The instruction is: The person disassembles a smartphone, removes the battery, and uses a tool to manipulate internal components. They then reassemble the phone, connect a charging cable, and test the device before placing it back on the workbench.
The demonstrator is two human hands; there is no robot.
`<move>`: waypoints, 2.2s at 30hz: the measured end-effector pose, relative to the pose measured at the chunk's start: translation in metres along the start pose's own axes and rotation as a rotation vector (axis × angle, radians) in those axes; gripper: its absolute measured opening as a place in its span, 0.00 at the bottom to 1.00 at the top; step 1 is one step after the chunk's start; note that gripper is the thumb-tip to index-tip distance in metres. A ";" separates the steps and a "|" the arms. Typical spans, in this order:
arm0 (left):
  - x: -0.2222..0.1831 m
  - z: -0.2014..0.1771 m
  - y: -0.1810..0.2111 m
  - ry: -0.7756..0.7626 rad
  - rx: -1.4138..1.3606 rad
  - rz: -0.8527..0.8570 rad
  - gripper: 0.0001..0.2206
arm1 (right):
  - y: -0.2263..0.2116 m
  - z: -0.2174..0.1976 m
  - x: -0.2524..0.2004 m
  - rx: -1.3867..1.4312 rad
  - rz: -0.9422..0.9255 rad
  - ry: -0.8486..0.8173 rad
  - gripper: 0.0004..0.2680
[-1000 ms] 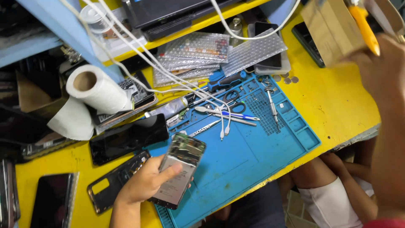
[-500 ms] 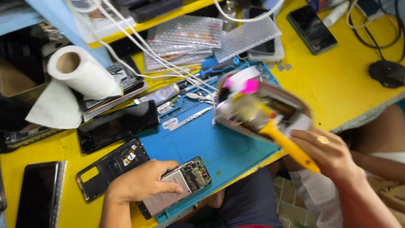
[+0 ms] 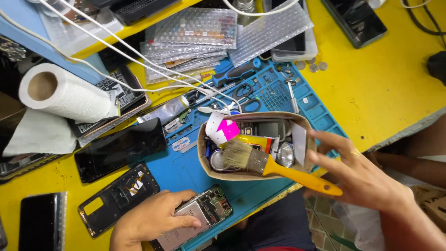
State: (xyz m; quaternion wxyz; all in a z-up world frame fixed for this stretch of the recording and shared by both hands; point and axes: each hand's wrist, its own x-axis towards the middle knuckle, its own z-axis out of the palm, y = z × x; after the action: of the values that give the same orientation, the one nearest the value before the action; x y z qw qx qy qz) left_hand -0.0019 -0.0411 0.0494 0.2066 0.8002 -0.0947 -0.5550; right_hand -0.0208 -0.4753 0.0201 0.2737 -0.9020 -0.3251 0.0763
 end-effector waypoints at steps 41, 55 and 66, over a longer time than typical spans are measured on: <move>0.004 -0.007 0.000 -0.139 0.063 -0.032 0.29 | -0.042 0.006 0.083 -0.613 -0.228 -0.548 0.06; -0.007 0.004 -0.005 0.096 0.000 0.245 0.20 | -0.055 0.002 0.149 -0.779 0.265 -0.857 0.12; -0.010 0.001 -0.004 0.111 0.017 0.276 0.18 | 0.029 -0.059 0.049 -0.536 0.386 -0.397 0.05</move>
State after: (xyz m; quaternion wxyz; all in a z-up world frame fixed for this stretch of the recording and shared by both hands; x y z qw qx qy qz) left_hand -0.0071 -0.0338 0.0559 0.2793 0.8108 -0.1969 -0.4753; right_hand 0.0520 -0.4897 0.0559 -0.0596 -0.9537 -0.2047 0.2120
